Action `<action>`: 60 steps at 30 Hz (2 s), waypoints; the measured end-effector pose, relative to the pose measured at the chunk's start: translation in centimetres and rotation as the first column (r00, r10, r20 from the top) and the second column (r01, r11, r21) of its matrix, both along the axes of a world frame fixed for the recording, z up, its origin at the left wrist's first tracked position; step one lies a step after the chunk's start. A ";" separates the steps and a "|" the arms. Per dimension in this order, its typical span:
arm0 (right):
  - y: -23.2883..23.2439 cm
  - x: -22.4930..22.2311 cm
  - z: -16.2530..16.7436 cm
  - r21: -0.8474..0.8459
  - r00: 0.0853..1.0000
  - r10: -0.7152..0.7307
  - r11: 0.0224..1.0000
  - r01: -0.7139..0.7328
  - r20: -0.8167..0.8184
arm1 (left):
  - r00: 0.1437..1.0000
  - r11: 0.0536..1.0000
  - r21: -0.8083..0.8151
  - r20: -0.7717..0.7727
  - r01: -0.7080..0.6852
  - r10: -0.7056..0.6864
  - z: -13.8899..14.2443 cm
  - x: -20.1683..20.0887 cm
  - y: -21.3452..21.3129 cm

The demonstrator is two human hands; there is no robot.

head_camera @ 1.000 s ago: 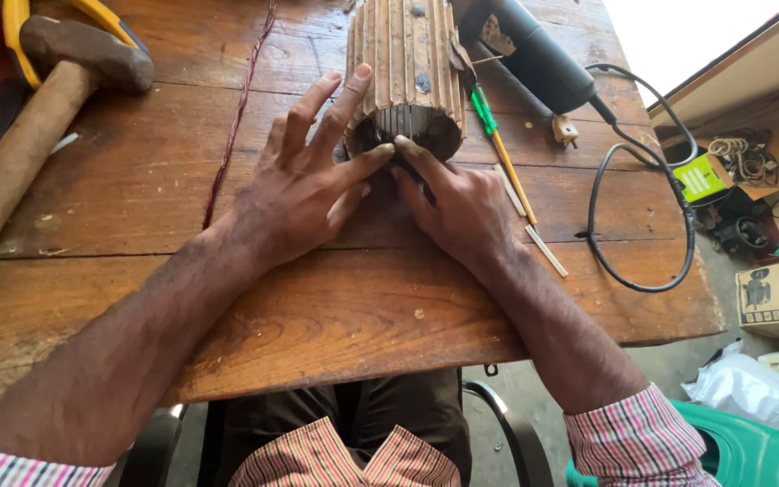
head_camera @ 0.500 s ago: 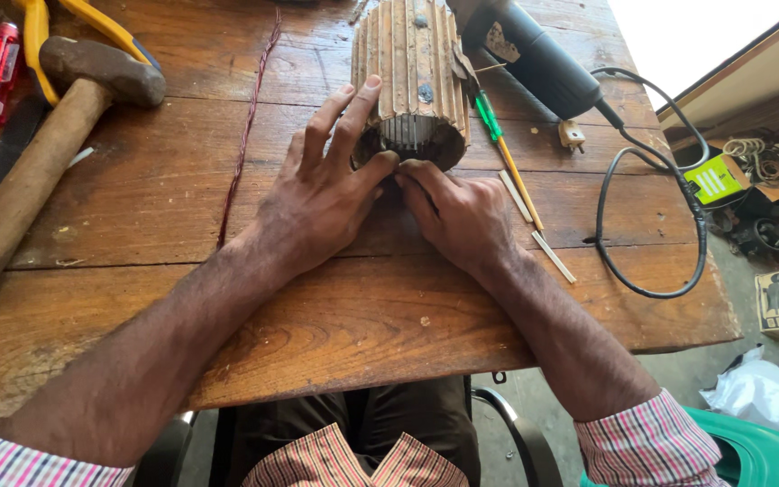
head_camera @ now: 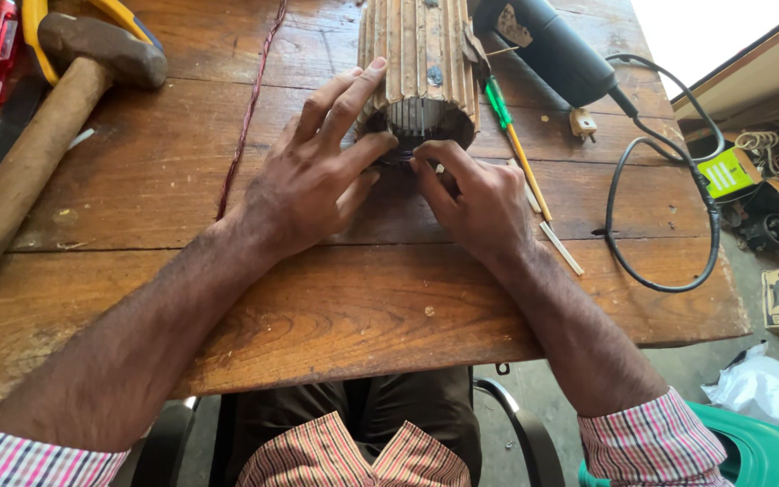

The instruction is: The person sits at a wooden workbench and twists together the strands of a dark red wire by hand, repeatedly rotating and pulling the strands to form a twisted cord, working the full length of the wire across the episode.

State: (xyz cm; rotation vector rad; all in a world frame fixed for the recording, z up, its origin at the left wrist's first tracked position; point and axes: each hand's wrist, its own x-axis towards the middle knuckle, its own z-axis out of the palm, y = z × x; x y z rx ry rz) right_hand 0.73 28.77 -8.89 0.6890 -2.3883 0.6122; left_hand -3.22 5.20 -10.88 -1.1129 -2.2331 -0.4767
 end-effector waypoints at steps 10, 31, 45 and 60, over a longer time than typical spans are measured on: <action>-0.7 0.0 0.1 -0.133 0.980 -0.092 0.984 0.116 0.175 | 0.996 0.991 -0.104 -0.026 -0.086 0.084 -0.6 0.3 0.0; -0.2 0.1 -0.2 0.019 0.984 -0.068 0.998 0.065 0.168 | 0.980 0.995 -0.020 -0.176 -0.097 0.092 -0.9 -0.1 0.4; -0.2 0.0 -0.1 0.036 0.981 -0.087 0.996 0.082 0.175 | 0.992 0.994 0.078 -0.094 -0.076 0.083 -1.0 -0.4 1.2; -0.3 0.6 0.7 0.017 0.985 0.005 1.000 -0.008 0.174 | 0.993 0.996 0.091 -0.117 -0.014 0.025 -0.5 -0.1 0.3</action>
